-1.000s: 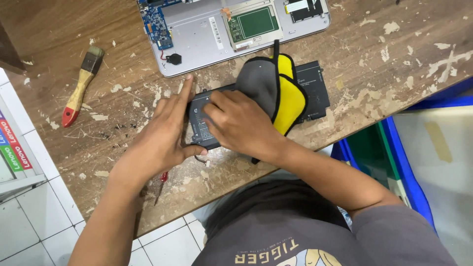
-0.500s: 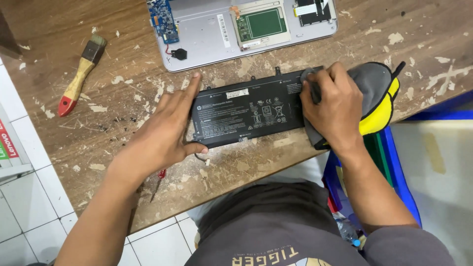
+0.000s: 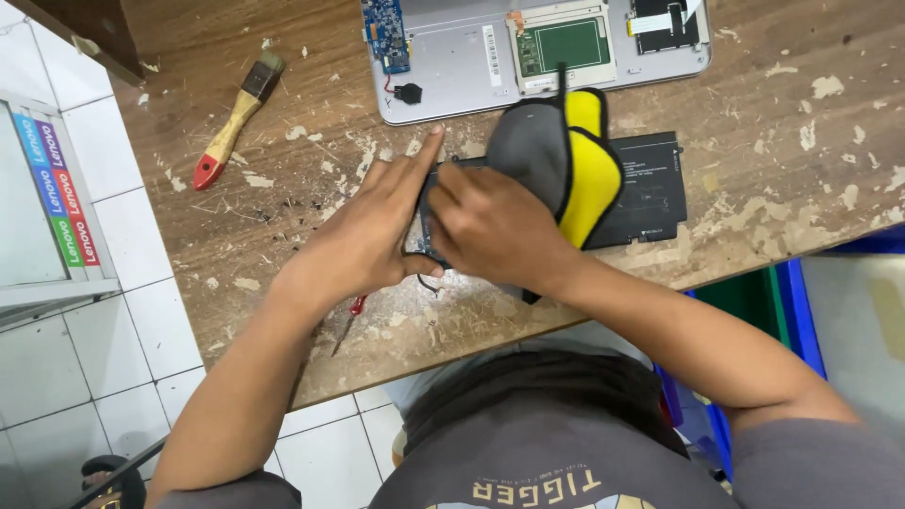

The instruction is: Cleaning a laptop battery and the internal chassis of a laptop using a cloth and a brush before installation.

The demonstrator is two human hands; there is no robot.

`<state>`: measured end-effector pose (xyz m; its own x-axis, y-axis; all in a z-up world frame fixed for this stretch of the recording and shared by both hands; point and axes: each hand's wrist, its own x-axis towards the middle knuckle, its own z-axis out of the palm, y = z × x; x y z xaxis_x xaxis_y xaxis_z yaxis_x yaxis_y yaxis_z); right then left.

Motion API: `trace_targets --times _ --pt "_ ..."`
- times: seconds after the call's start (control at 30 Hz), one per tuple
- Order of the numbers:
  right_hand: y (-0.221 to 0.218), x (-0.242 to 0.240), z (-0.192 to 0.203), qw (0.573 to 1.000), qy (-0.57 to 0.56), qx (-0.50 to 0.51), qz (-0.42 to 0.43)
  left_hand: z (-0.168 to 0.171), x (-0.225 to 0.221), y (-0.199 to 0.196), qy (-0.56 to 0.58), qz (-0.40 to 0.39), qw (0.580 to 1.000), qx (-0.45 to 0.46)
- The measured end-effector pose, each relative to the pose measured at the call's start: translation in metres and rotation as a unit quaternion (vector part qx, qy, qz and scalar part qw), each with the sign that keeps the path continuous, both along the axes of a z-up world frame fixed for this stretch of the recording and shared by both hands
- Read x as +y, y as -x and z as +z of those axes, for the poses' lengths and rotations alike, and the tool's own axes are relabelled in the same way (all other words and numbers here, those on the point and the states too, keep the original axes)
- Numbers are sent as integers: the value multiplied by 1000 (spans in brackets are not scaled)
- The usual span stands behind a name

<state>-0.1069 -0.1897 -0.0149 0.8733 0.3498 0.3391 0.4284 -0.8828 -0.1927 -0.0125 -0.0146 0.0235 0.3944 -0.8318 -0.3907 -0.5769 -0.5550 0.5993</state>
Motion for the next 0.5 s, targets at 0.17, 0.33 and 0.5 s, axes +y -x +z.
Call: trace_targets --times 0.17,0.33,0.5 --pt "6 5 -3 992 30 -61 104 -12 9 -6 52 -29 998 -27" --pt "26 -19 -9 986 7 -38 160 -22 12 -9 87 -60 992 -67" --pt "52 -60 -2 986 12 -4 164 -24 13 -9 116 -65 988 -76"
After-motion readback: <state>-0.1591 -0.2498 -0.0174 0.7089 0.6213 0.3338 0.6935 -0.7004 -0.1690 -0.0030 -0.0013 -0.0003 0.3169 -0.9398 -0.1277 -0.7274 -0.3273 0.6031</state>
